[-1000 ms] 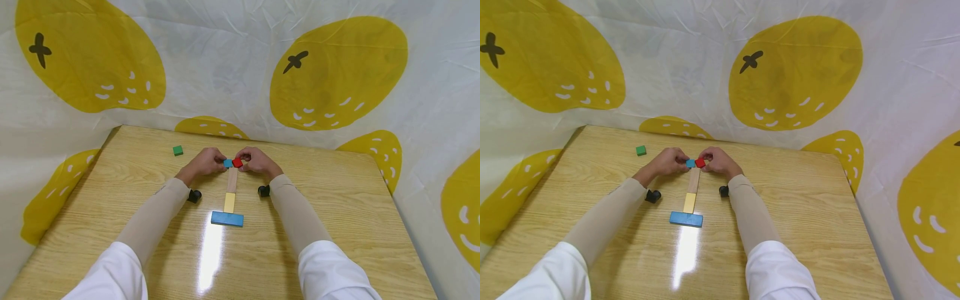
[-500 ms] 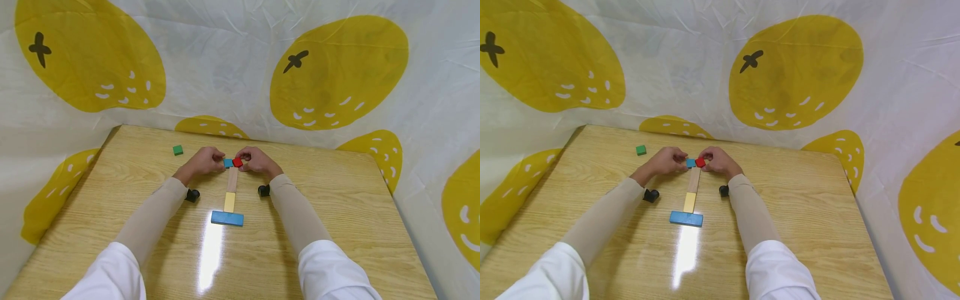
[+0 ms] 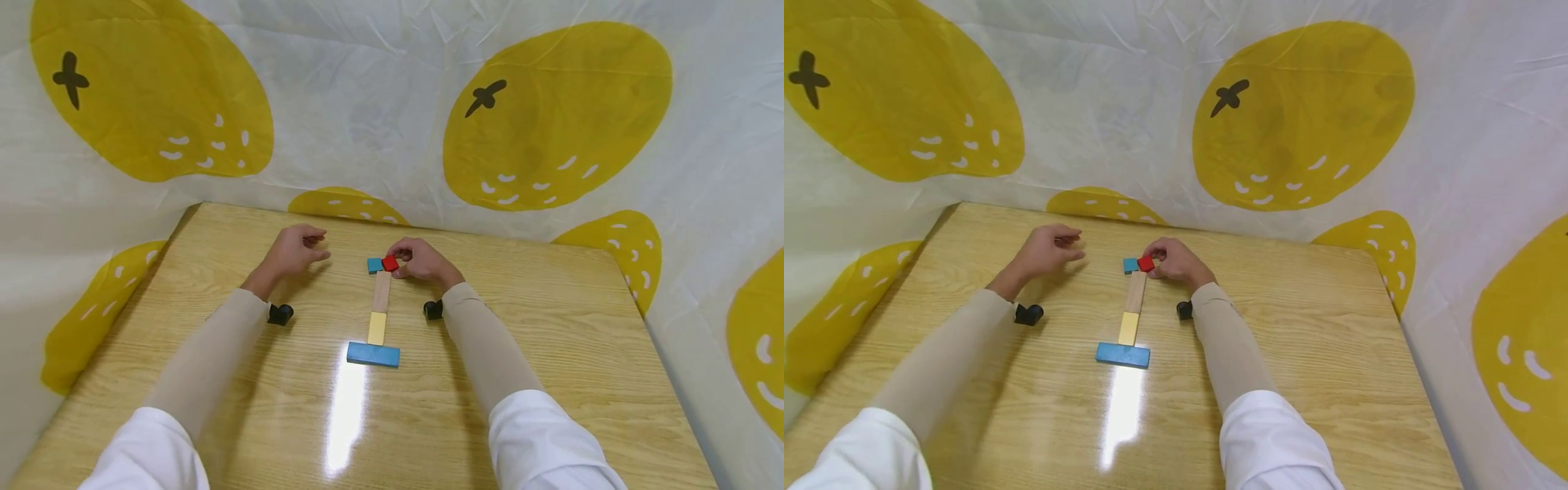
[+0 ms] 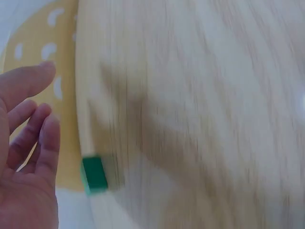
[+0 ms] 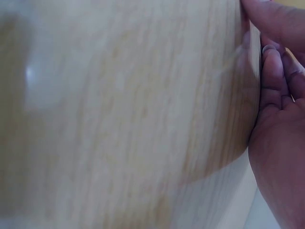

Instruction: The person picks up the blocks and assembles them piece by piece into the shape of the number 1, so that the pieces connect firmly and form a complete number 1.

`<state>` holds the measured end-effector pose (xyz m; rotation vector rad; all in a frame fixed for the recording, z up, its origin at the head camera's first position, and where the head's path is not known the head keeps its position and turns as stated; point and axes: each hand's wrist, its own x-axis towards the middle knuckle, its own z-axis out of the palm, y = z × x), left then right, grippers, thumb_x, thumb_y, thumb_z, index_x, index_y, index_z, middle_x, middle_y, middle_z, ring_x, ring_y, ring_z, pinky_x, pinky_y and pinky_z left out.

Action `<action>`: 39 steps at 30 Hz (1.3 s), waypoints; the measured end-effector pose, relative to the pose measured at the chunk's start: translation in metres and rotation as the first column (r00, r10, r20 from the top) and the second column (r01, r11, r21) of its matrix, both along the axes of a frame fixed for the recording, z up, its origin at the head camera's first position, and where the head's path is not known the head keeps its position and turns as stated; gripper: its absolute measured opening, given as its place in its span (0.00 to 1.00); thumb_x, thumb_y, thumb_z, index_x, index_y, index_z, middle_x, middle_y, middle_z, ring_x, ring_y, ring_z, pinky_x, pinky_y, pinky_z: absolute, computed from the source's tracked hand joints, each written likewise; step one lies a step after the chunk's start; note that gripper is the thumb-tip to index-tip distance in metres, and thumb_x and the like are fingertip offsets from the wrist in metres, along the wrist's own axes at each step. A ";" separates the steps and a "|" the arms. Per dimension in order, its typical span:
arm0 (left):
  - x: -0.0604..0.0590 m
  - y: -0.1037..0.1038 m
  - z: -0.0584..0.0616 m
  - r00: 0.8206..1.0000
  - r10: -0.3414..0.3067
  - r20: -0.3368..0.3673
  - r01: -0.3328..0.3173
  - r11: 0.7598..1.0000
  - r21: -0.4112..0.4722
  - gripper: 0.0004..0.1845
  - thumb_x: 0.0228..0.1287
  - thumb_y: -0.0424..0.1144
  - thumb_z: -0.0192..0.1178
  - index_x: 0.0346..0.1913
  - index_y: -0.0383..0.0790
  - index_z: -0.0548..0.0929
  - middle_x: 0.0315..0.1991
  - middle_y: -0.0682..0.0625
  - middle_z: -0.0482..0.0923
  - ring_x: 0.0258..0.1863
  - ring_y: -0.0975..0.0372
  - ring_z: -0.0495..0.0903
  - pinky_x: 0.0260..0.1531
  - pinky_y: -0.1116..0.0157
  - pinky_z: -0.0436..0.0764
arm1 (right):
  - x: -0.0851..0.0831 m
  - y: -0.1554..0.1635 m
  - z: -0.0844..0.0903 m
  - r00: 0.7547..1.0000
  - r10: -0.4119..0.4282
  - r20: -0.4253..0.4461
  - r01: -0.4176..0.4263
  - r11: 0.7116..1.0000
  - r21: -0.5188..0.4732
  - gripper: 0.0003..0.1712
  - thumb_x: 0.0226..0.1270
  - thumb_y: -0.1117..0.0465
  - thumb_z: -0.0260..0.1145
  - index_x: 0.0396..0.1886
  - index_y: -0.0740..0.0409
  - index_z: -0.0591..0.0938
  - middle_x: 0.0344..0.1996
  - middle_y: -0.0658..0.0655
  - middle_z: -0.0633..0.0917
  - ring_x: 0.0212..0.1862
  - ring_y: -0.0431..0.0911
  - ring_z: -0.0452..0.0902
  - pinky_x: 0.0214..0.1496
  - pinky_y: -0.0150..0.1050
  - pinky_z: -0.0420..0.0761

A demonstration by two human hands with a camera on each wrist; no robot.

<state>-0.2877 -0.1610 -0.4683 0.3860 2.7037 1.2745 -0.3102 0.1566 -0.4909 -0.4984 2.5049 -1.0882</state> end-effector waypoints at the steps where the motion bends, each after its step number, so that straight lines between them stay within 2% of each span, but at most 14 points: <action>1: 0.000 -0.005 0.000 1.000 0.019 -0.014 -0.019 1.000 -0.002 0.28 0.69 0.37 0.69 0.69 0.29 0.78 0.64 0.34 0.79 0.61 0.42 0.79 0.64 0.46 0.78 | 0.000 0.000 0.000 1.000 0.002 -0.001 -0.002 1.000 -0.002 0.24 0.60 0.68 0.77 0.57 0.62 0.85 0.53 0.61 0.84 0.54 0.53 0.76 0.66 0.46 0.76; 7: -0.001 -0.036 0.000 0.991 0.113 -0.066 -0.113 0.994 0.012 0.28 0.70 0.36 0.68 0.69 0.29 0.77 0.67 0.33 0.75 0.63 0.38 0.77 0.65 0.43 0.77 | 0.001 0.001 0.001 1.000 0.000 -0.002 0.000 1.000 -0.013 0.24 0.60 0.68 0.77 0.57 0.61 0.85 0.52 0.61 0.83 0.54 0.53 0.76 0.67 0.47 0.76; 13: 0.003 -0.060 -0.004 0.988 0.151 -0.020 -0.151 0.988 0.009 0.32 0.70 0.38 0.69 0.72 0.28 0.73 0.73 0.34 0.68 0.69 0.33 0.71 0.69 0.40 0.73 | -0.001 0.001 0.000 1.000 0.000 -0.006 0.000 1.000 -0.007 0.24 0.59 0.68 0.77 0.57 0.63 0.85 0.53 0.61 0.84 0.54 0.53 0.76 0.66 0.46 0.76; 17: 0.004 -0.069 -0.007 0.990 0.142 0.011 -0.141 0.990 -0.020 0.34 0.70 0.39 0.69 0.74 0.28 0.71 0.75 0.32 0.65 0.70 0.33 0.70 0.70 0.39 0.72 | -0.001 0.001 0.000 1.000 0.002 -0.007 -0.002 1.000 0.002 0.24 0.59 0.68 0.77 0.57 0.63 0.85 0.53 0.61 0.84 0.54 0.53 0.76 0.66 0.46 0.76; 21: 0.003 -0.074 -0.010 0.990 0.127 0.058 -0.125 0.991 -0.051 0.37 0.70 0.41 0.69 0.76 0.29 0.68 0.75 0.31 0.65 0.70 0.35 0.70 0.69 0.40 0.73 | 0.000 0.001 0.000 1.000 -0.001 -0.008 0.001 1.000 0.004 0.24 0.59 0.68 0.77 0.57 0.62 0.85 0.52 0.61 0.83 0.52 0.52 0.75 0.64 0.45 0.76; 28: 0.000 -0.076 -0.015 0.987 0.119 0.106 -0.116 0.993 -0.032 0.36 0.71 0.40 0.68 0.76 0.28 0.68 0.73 0.31 0.70 0.70 0.40 0.72 0.71 0.43 0.72 | -0.001 0.001 -0.003 1.000 0.011 -0.005 -0.011 1.000 0.000 0.23 0.59 0.67 0.78 0.56 0.62 0.85 0.51 0.61 0.84 0.51 0.51 0.74 0.61 0.43 0.75; 34: -0.004 -0.077 -0.020 0.989 0.119 0.085 -0.117 0.993 -0.022 0.31 0.72 0.41 0.68 0.71 0.28 0.74 0.69 0.31 0.72 0.65 0.40 0.74 0.67 0.44 0.74 | -0.002 0.000 -0.002 1.000 0.010 -0.012 -0.010 1.000 -0.004 0.23 0.59 0.67 0.78 0.56 0.61 0.85 0.49 0.60 0.84 0.50 0.50 0.74 0.59 0.41 0.75; 39: -0.011 -0.074 -0.024 0.992 0.117 0.036 -0.115 0.992 -0.054 0.26 0.70 0.41 0.69 0.65 0.28 0.80 0.64 0.32 0.75 0.61 0.41 0.76 0.63 0.45 0.76 | -0.001 0.001 0.000 1.000 0.008 -0.002 -0.008 1.000 0.001 0.24 0.59 0.67 0.78 0.57 0.61 0.85 0.50 0.60 0.83 0.50 0.51 0.74 0.60 0.41 0.75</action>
